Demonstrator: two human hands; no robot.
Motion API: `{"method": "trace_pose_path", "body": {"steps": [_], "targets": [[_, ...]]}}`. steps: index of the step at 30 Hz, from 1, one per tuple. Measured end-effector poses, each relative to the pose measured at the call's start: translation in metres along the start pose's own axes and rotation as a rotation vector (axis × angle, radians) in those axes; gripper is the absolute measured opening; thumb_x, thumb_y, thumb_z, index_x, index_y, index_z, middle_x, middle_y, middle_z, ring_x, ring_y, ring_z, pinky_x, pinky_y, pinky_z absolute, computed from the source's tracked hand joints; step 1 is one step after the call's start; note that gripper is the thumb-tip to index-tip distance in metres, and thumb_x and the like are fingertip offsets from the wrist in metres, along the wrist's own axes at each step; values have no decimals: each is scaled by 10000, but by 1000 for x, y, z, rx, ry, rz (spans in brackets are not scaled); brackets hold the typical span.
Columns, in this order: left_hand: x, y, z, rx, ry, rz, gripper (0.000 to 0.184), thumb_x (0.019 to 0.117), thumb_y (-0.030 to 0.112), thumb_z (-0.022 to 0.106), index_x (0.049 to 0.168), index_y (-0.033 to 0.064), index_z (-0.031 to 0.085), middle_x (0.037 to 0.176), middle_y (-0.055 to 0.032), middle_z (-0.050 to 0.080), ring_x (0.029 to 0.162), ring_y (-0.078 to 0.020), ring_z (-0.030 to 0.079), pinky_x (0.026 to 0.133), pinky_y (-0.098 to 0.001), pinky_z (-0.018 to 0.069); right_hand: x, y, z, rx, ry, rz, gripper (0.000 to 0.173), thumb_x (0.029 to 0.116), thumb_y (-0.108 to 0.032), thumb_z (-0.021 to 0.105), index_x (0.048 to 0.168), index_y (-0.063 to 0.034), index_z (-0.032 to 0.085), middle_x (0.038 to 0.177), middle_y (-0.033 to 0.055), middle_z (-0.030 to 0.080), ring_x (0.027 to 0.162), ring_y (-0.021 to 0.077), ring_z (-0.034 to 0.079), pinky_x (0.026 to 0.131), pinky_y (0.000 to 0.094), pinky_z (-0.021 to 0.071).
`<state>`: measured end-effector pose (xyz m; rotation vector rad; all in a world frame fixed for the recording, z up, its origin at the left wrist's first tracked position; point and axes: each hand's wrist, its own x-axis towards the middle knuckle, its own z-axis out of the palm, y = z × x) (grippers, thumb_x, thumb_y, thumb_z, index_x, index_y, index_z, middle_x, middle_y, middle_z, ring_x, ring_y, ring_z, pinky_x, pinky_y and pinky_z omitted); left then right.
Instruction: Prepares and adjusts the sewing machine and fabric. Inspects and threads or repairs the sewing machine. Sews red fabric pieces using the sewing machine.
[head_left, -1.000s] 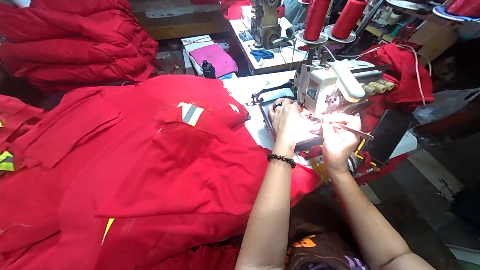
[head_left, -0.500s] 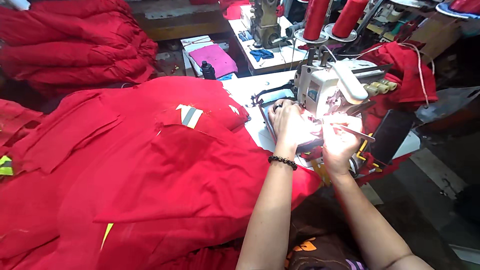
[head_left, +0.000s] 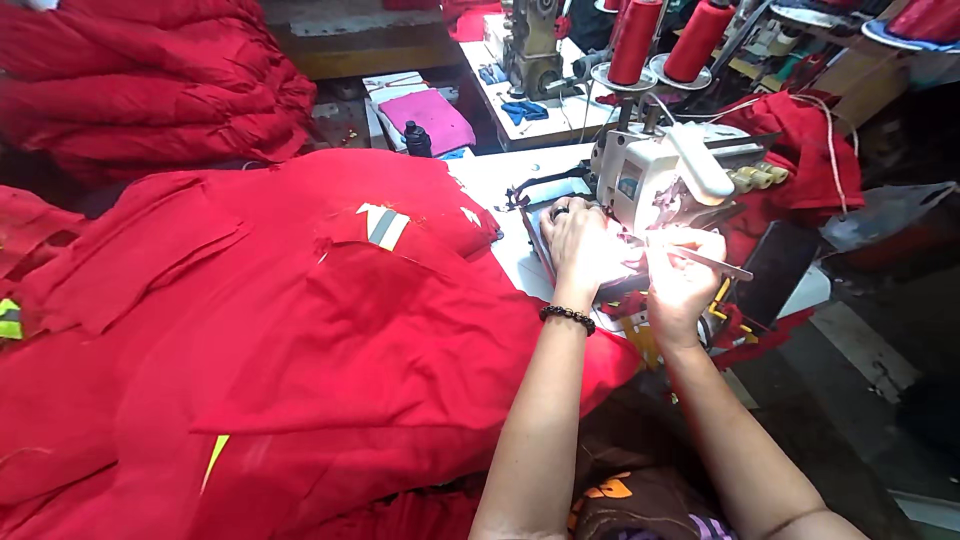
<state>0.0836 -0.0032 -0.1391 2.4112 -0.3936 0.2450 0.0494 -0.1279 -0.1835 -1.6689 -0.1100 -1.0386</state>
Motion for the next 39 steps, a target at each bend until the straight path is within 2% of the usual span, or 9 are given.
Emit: {"method": "trace_pose_path", "body": {"steps": [4, 9, 13, 18, 23, 26, 30, 34, 39], "targets": [[0, 1, 0, 3, 16, -10, 151, 929, 84, 682, 1074, 52, 714, 1337, -141, 611, 1332, -363, 505, 1153, -616, 300, 1, 2, -1, -10, 8, -26, 256, 894, 62, 702, 1095, -51, 591, 953, 4, 712, 798, 89, 717, 714, 270, 632], [-2, 1, 2, -36, 39, -36, 202, 923, 170, 714, 1092, 60, 701, 1347, -151, 600, 1351, -371, 485, 1157, -613, 312, 1, 5, 0, -31, 27, -39, 242, 883, 55, 720, 1082, -44, 624, 974, 13, 702, 831, 91, 707, 737, 272, 624], [0, 4, 6, -55, 94, -110, 209, 967, 167, 645, 1114, 22, 678, 1375, -182, 557, 1353, -379, 472, 1151, -607, 320, 0, 2, 0, -7, 22, -21, 257, 881, 61, 712, 1086, -44, 599, 953, 12, 699, 793, 99, 711, 706, 280, 633], [1, 2, 9, -79, 127, -111, 150, 994, 154, 634, 1048, 26, 692, 1332, -177, 581, 1288, -383, 522, 1116, -603, 362, -2, 1, -1, 33, 8, 31, 250, 905, 59, 689, 1114, -32, 587, 952, 15, 721, 787, 106, 726, 715, 291, 641], [4, 1, 10, -28, 122, -108, 175, 1013, 167, 607, 1040, 30, 712, 1335, -170, 594, 1280, -377, 538, 1113, -610, 365, -2, 6, 0, 81, 26, 14, 249, 900, 61, 699, 1110, -30, 600, 963, 31, 730, 799, 123, 729, 717, 303, 642], [9, 0, 13, 61, 84, -115, 206, 970, 220, 681, 1030, 24, 703, 1347, -170, 593, 1306, -377, 523, 1135, -623, 335, -2, 9, -2, 62, 26, 15, 264, 896, 53, 704, 1128, -19, 601, 982, 14, 724, 844, 91, 724, 766, 282, 635], [11, 1, 15, 87, 98, -126, 242, 959, 259, 683, 1029, 29, 707, 1336, -163, 598, 1295, -379, 524, 1137, -626, 325, -4, 16, -5, 41, 24, 44, 256, 897, 29, 720, 1120, -20, 606, 987, 28, 730, 879, 105, 730, 787, 296, 635], [16, 4, 18, 90, 214, -251, 256, 910, 316, 735, 946, 65, 699, 1244, -164, 621, 1164, -381, 586, 1014, -626, 431, -5, 15, -4, 122, 25, 104, 238, 894, 39, 714, 1082, -15, 579, 970, 38, 717, 867, 109, 722, 775, 297, 632], [23, 9, 18, 20, 330, -483, 220, 888, 168, 721, 1030, 10, 663, 1269, -216, 577, 1158, -406, 561, 967, -621, 437, -6, 13, -6, 130, 26, 136, 236, 878, 42, 715, 1072, 28, 582, 953, 47, 718, 870, 69, 718, 795, 251, 622]]}}
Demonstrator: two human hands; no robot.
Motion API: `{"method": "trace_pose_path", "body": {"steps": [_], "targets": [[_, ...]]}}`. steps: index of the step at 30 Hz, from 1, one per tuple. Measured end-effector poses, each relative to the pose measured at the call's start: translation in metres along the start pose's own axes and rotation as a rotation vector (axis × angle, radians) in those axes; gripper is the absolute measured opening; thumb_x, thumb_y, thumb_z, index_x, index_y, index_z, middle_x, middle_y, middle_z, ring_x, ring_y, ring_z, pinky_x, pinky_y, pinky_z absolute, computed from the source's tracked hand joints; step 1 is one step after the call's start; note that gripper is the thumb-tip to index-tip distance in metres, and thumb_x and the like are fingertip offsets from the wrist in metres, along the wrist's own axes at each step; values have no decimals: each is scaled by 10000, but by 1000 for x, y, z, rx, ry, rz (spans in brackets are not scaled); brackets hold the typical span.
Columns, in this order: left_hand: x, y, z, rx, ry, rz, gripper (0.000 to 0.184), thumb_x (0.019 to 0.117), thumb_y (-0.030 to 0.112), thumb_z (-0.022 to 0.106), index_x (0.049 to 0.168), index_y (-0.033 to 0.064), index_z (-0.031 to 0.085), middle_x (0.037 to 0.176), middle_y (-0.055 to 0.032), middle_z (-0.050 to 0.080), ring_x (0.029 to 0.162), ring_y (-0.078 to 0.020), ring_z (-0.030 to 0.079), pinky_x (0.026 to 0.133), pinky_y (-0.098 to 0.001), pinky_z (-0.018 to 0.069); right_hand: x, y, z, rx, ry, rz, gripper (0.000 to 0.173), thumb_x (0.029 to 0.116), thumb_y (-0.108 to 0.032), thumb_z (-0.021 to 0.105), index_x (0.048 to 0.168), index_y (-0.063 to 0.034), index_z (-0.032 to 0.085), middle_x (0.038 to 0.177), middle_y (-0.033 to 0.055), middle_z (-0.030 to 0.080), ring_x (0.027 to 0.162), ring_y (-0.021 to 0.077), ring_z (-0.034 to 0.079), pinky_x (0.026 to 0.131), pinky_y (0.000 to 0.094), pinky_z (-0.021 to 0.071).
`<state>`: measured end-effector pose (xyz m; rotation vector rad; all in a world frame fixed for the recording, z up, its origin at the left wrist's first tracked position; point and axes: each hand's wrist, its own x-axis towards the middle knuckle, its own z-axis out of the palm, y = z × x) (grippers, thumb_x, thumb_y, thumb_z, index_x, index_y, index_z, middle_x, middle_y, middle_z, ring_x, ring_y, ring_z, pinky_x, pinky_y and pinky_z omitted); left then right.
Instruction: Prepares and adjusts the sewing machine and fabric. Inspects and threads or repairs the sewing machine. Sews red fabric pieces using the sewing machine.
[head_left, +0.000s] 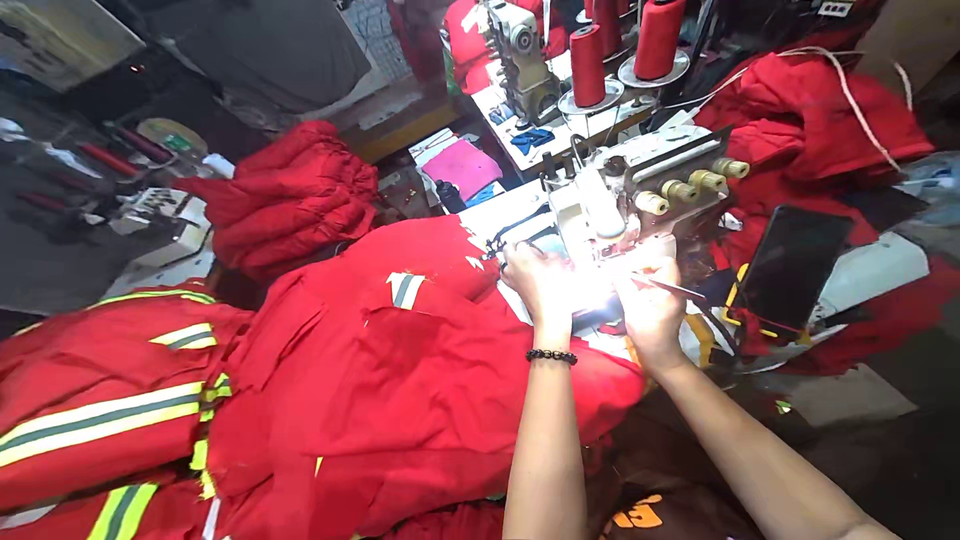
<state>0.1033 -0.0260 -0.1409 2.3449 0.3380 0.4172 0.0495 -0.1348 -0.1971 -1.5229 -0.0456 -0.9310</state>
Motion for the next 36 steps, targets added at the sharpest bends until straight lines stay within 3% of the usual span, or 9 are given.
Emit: {"method": "trace_pose_path", "body": {"steps": [3, 6, 10, 13, 17, 21, 28, 32, 36], "targets": [[4, -6, 3, -121, 46, -5, 265, 942, 79, 631, 1204, 37, 646, 1370, -191, 558, 1231, -374, 549, 1022, -594, 427, 1, 1, -1, 32, -8, -22, 237, 874, 57, 700, 1078, 61, 580, 967, 59, 716, 879, 61, 714, 810, 239, 617], [5, -12, 5, -115, -2, 101, 214, 966, 162, 661, 1159, 93, 721, 1302, -142, 615, 1225, -336, 559, 1067, -606, 379, 2, 1, -2, 34, -13, -21, 226, 877, 52, 702, 1067, 66, 579, 954, 65, 706, 873, 56, 707, 808, 231, 613], [6, -8, 3, 154, -154, 226, 362, 919, 337, 745, 1186, 96, 708, 1371, -116, 604, 1324, -334, 513, 1173, -633, 234, 2, 4, -4, 42, -33, -17, 213, 894, 41, 694, 1076, 63, 586, 963, 73, 716, 878, 71, 716, 816, 244, 617], [8, -9, 1, 142, -261, 199, 350, 921, 300, 740, 1210, 108, 699, 1440, -112, 547, 1373, -329, 462, 1188, -664, 164, 1, 5, -5, 25, -32, -18, 211, 897, 29, 700, 1080, 51, 598, 991, 72, 717, 910, 71, 711, 831, 244, 609], [8, -18, -3, 15, -326, 221, 263, 939, 221, 714, 1187, 135, 725, 1389, -48, 626, 1438, -302, 414, 1197, -688, 72, 2, 4, -6, 3, -35, 0, 212, 884, 28, 713, 1060, 24, 595, 954, 45, 715, 876, 49, 708, 803, 227, 606], [2, -21, -5, -30, -319, 256, 237, 959, 172, 676, 1190, 146, 721, 1433, -14, 601, 1473, -297, 366, 1181, -703, 99, 2, 5, -8, 18, -41, -17, 225, 880, 48, 715, 1070, 0, 605, 983, 33, 722, 901, 65, 713, 815, 250, 614], [-4, -22, -9, -127, -313, 292, 309, 955, 123, 665, 1263, 147, 676, 1346, -46, 654, 1357, -302, 505, 1145, -753, 117, 1, 6, -9, -29, -53, -15, 237, 880, 29, 720, 1083, 2, 601, 966, 20, 714, 880, 41, 700, 808, 238, 603], [-5, -22, -11, -123, -341, 323, 376, 896, 129, 739, 1267, 134, 679, 1288, -71, 678, 1381, -335, 475, 1134, -777, 82, 1, 4, -9, -4, -57, -8, 267, 872, 51, 712, 1098, 0, 578, 972, 16, 706, 894, 41, 702, 818, 239, 608], [-3, -21, -11, -29, -350, 360, 336, 864, 205, 805, 1181, 128, 724, 1411, -52, 610, 1453, -343, 386, 1139, -778, 59, 2, 4, -8, 27, -63, -28, 256, 884, 50, 713, 1092, -26, 585, 1016, 9, 716, 928, 67, 706, 826, 262, 613]]}}
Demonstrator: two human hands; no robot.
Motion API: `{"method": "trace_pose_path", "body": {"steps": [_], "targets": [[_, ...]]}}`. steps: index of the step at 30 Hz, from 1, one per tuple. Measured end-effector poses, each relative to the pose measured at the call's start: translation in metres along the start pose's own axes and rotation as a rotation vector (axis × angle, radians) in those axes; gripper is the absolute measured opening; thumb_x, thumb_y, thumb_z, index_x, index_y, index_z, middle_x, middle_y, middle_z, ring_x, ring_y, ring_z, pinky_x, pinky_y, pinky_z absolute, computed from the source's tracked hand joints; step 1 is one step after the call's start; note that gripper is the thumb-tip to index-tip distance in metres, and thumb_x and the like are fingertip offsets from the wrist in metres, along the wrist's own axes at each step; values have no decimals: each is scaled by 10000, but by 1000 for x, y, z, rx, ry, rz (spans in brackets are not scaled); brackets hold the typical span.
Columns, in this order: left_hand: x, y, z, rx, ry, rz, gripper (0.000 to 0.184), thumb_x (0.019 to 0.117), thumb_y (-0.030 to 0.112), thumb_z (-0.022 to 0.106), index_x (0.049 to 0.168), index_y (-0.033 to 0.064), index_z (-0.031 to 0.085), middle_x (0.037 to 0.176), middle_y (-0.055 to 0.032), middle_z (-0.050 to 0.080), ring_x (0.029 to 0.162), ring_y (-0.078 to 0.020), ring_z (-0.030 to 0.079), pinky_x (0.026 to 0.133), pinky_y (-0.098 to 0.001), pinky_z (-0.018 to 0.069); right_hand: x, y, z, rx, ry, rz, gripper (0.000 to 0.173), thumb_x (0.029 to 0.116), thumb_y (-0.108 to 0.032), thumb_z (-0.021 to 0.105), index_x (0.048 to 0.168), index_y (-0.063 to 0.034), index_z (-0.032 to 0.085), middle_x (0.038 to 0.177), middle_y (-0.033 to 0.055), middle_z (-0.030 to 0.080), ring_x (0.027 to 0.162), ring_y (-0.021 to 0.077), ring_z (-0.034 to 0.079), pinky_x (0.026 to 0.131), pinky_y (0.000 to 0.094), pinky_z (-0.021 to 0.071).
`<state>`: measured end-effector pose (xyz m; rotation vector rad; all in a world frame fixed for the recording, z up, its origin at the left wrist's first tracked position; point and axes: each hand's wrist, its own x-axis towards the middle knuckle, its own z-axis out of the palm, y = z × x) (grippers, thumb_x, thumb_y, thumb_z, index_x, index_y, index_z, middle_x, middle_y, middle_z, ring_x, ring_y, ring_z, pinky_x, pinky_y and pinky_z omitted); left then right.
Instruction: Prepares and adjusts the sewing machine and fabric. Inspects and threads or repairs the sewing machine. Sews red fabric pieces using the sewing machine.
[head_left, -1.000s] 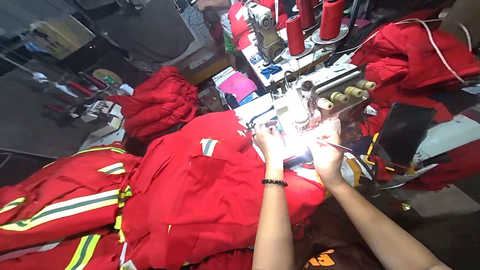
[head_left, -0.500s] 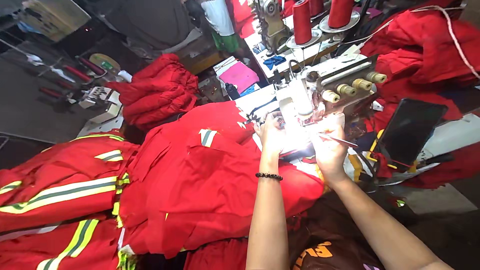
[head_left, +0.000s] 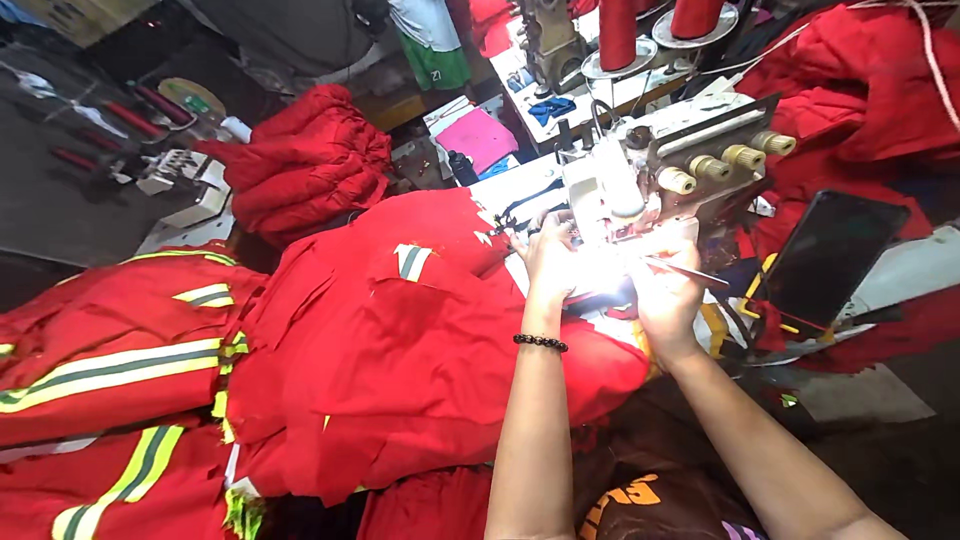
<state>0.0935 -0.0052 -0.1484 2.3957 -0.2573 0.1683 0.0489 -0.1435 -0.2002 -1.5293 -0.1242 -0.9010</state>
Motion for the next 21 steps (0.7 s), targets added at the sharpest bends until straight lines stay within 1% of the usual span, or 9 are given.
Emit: {"method": "trace_pose_path", "body": {"steps": [1, 3, 7, 10, 11, 13, 15, 17, 21], "targets": [[0, 0, 1, 12, 12, 8, 340, 864, 223, 811, 1177, 126, 720, 1365, -65, 634, 1427, -346, 418, 1137, -776, 78, 0, 0, 0, 9, 0, -1, 252, 882, 53, 710, 1088, -27, 589, 1019, 11, 717, 931, 71, 706, 825, 266, 612], [0, 2, 1, 23, 21, 14, 271, 880, 216, 796, 1122, 113, 729, 1343, -68, 641, 1399, -345, 440, 1138, -768, 80, 0, 0, 0, 29, -6, 3, 255, 888, 54, 704, 1094, -37, 586, 1026, 5, 715, 930, 71, 705, 827, 268, 612], [0, 1, 6, 46, 33, 13, 265, 902, 233, 766, 1134, 108, 734, 1399, -53, 608, 1422, -324, 421, 1151, -758, 58, 0, 1, 0, -8, -2, 9, 232, 893, 42, 705, 1091, -22, 601, 998, 9, 716, 911, 60, 705, 819, 255, 610], [7, 0, 8, 95, 37, -22, 294, 913, 272, 740, 1164, 120, 737, 1375, -48, 631, 1415, -313, 441, 1173, -743, 55, 1, 0, 1, 0, -12, 9, 216, 893, 50, 696, 1086, 11, 606, 1002, 39, 710, 923, 74, 705, 833, 262, 612], [7, 0, 7, 94, 50, -20, 312, 907, 285, 744, 1174, 123, 733, 1332, -50, 653, 1367, -302, 491, 1176, -734, 66, 1, 0, 1, -6, -16, 4, 218, 894, 47, 693, 1088, 22, 597, 1009, 46, 700, 937, 72, 698, 848, 259, 606], [5, 3, 6, 83, 56, -19, 329, 905, 324, 737, 1174, 134, 737, 1294, -48, 674, 1310, -290, 534, 1179, -710, 83, 1, 1, 1, -24, -8, 8, 238, 892, 34, 708, 1100, 46, 594, 1014, 67, 706, 949, 80, 704, 860, 269, 604], [0, 5, 5, 78, 65, -15, 324, 899, 311, 739, 1175, 141, 732, 1320, -57, 652, 1316, -306, 516, 1176, -707, 95, 2, 1, 1, -32, -20, 11, 251, 905, 23, 700, 1125, 41, 582, 1031, 65, 704, 954, 73, 700, 864, 265, 601], [2, 4, 8, 114, 93, -20, 331, 898, 309, 728, 1185, 143, 730, 1331, -60, 644, 1326, -311, 511, 1179, -706, 101, 2, 0, 1, -47, -23, 3, 250, 909, 21, 690, 1131, 69, 583, 1021, 81, 697, 947, 70, 694, 864, 258, 594], [13, 7, 11, 200, 114, -95, 356, 852, 356, 771, 1149, 161, 756, 1287, -53, 671, 1278, -280, 561, 1196, -672, 124, 5, -1, 2, -38, -26, -12, 241, 901, 41, 684, 1109, 116, 589, 1005, 112, 701, 931, 83, 702, 856, 249, 598]]}}
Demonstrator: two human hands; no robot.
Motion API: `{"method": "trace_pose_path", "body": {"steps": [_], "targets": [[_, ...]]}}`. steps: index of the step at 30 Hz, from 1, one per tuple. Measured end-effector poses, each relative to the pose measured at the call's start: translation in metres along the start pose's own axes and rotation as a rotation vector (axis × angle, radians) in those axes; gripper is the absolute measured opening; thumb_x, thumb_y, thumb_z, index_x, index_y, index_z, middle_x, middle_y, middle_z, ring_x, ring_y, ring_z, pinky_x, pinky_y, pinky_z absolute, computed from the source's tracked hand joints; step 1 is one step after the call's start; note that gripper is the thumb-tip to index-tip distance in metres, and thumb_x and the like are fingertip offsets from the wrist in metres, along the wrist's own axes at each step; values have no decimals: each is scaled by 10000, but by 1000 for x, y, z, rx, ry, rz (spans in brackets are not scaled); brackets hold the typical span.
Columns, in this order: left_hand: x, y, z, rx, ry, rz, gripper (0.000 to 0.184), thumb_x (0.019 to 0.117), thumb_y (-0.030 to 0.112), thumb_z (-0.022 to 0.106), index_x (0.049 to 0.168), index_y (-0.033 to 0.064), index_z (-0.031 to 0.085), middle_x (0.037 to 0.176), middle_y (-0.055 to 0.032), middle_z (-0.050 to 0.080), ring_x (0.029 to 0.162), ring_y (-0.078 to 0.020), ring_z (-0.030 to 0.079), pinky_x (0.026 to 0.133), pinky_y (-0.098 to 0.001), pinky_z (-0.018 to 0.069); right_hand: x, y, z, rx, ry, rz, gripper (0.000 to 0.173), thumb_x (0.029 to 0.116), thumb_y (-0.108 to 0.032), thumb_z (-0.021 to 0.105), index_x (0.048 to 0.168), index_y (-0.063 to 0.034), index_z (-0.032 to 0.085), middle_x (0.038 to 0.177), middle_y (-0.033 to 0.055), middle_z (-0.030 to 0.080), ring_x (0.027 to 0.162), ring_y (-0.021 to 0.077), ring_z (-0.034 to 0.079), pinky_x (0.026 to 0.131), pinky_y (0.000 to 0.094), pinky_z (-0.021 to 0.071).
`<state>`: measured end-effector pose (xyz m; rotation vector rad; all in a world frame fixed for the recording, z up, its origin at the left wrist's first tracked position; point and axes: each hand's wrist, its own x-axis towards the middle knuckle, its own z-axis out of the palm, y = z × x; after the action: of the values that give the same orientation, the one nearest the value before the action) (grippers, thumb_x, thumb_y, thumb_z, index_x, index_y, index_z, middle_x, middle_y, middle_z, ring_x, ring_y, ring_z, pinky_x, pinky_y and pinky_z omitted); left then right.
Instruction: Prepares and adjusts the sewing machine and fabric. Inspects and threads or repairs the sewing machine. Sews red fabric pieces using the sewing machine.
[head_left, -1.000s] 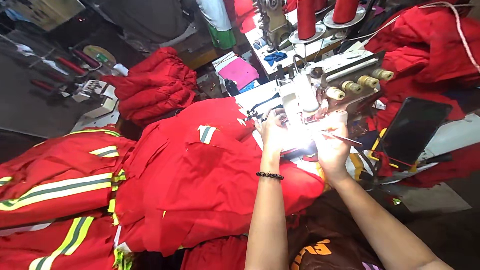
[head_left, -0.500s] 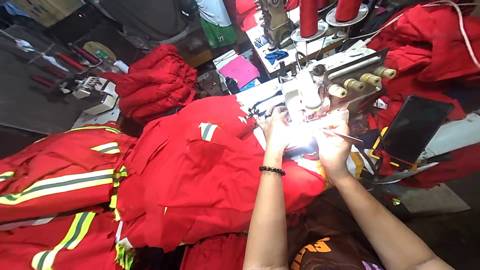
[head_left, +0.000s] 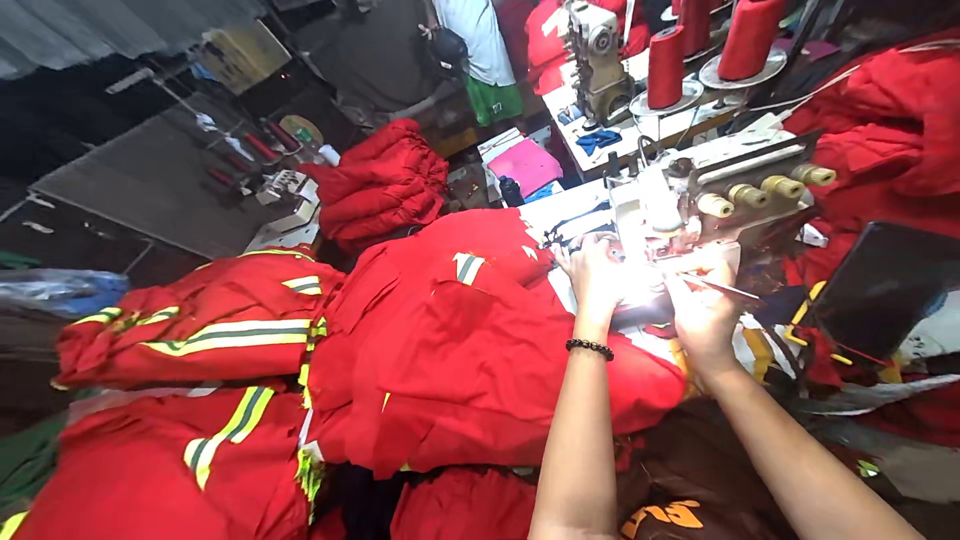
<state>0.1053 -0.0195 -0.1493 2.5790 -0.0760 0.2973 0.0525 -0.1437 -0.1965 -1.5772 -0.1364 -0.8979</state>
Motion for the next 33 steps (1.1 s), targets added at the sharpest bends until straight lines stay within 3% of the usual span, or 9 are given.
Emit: {"method": "trace_pose_path", "body": {"steps": [6, 12, 17, 25, 33], "targets": [[-1, 7, -2, 50, 18, -108, 312, 849, 385, 757, 1102, 203, 771, 1289, -34, 663, 1286, -268, 549, 1194, -657, 137, 0, 0, 0, 19, -4, -4, 208, 903, 41, 674, 1085, 124, 614, 1002, 134, 711, 951, 99, 710, 869, 245, 599], [-2, 10, -6, 39, 52, -158, 232, 944, 280, 664, 1052, 107, 775, 1201, -86, 697, 1216, -275, 600, 1210, -613, 155, 0, -3, 1, -2, -12, 2, 235, 898, 31, 681, 1106, 122, 618, 1011, 124, 716, 953, 74, 708, 873, 218, 593], [-2, 9, -3, 68, 91, -186, 238, 896, 303, 710, 986, 90, 766, 1178, -101, 698, 1207, -286, 600, 1197, -610, 187, -1, -4, -2, -31, -31, 9, 237, 914, 0, 676, 1120, 109, 634, 1023, 124, 717, 968, 74, 700, 884, 217, 584], [-6, 13, -6, 45, 180, -253, 172, 880, 221, 715, 980, 85, 750, 1139, -109, 700, 1203, -303, 594, 1155, -617, 264, -4, 0, -2, -39, -22, -13, 201, 907, -5, 681, 1087, 79, 654, 1006, 105, 717, 956, 58, 694, 876, 200, 576], [-5, 13, -10, -9, 197, -301, 186, 943, 109, 627, 1076, 74, 753, 1178, -149, 691, 1236, -338, 578, 1118, -595, 322, -6, 1, -2, -53, -6, -10, 198, 904, -24, 684, 1071, 81, 665, 998, 117, 719, 951, 69, 694, 878, 206, 572]]}}
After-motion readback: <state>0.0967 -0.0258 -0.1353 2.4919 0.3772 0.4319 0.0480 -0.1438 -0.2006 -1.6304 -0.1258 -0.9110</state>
